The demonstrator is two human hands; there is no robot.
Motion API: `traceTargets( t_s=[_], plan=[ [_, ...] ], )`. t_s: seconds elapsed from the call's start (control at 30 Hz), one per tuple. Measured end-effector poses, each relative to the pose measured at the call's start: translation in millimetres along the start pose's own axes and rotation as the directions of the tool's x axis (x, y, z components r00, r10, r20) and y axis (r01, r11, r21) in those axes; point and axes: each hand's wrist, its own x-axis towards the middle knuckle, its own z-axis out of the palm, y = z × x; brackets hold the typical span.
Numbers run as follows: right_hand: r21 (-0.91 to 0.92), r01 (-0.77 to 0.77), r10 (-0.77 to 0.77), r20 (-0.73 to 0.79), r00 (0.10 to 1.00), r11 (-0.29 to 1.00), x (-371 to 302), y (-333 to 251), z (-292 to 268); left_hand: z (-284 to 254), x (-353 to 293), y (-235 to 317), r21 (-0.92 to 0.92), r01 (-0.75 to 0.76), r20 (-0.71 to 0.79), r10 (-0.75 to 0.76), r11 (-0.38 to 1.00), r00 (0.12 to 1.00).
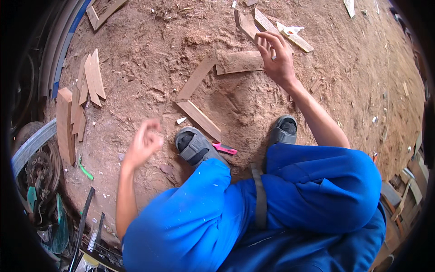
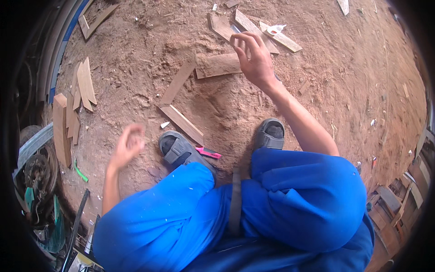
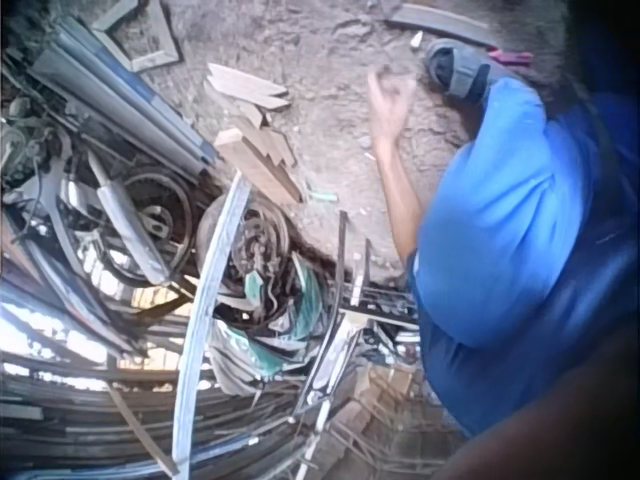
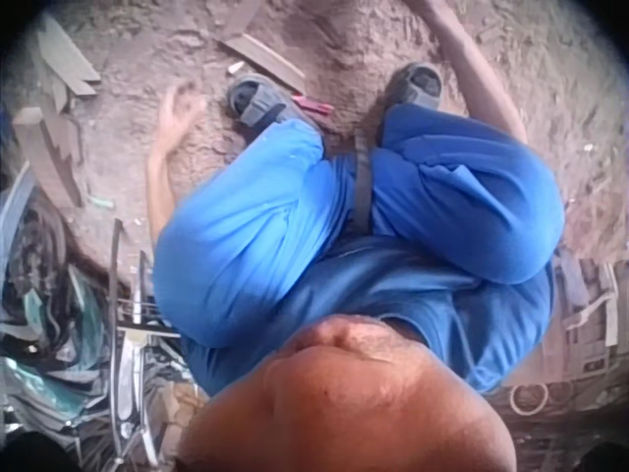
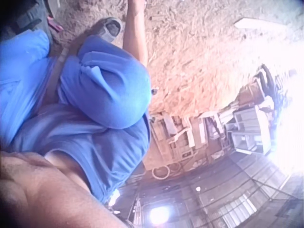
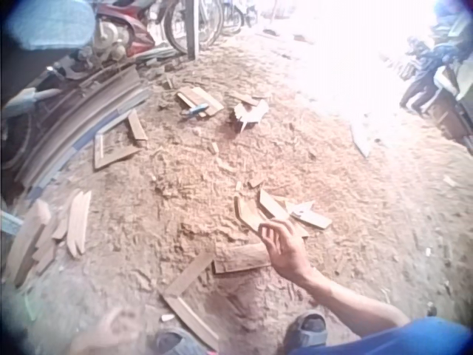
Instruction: The person assembles a pentagonal frame from wood pieces on the ground, applying adhesive to the joints and marking them with a pen.
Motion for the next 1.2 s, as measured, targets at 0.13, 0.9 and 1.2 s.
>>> traceTargets(
  t_s=[0.13,0.9,1.2],
  plan=[
    [0.001,-0.095,0.093,0.161,0.983,0.996,-4.6,-11.4,-8.1,24.0,113.4,80.4,0.513,-0.325,-0.115,0.439,0.794,0.891],
    [-0.010,-0.287,0.283,0.197,0.939,0.958,-47.9,-40.0,-11.1,102.1,211.0,104.8,0.404,-0.592,-0.339,0.715,0.698,0.612],
    [0.033,-0.189,0.174,0.262,0.949,0.981,-56.8,-29.0,-15.0,107.7,193.7,102.9,0.511,-0.473,-0.324,0.670,0.718,0.667]
  ],
)
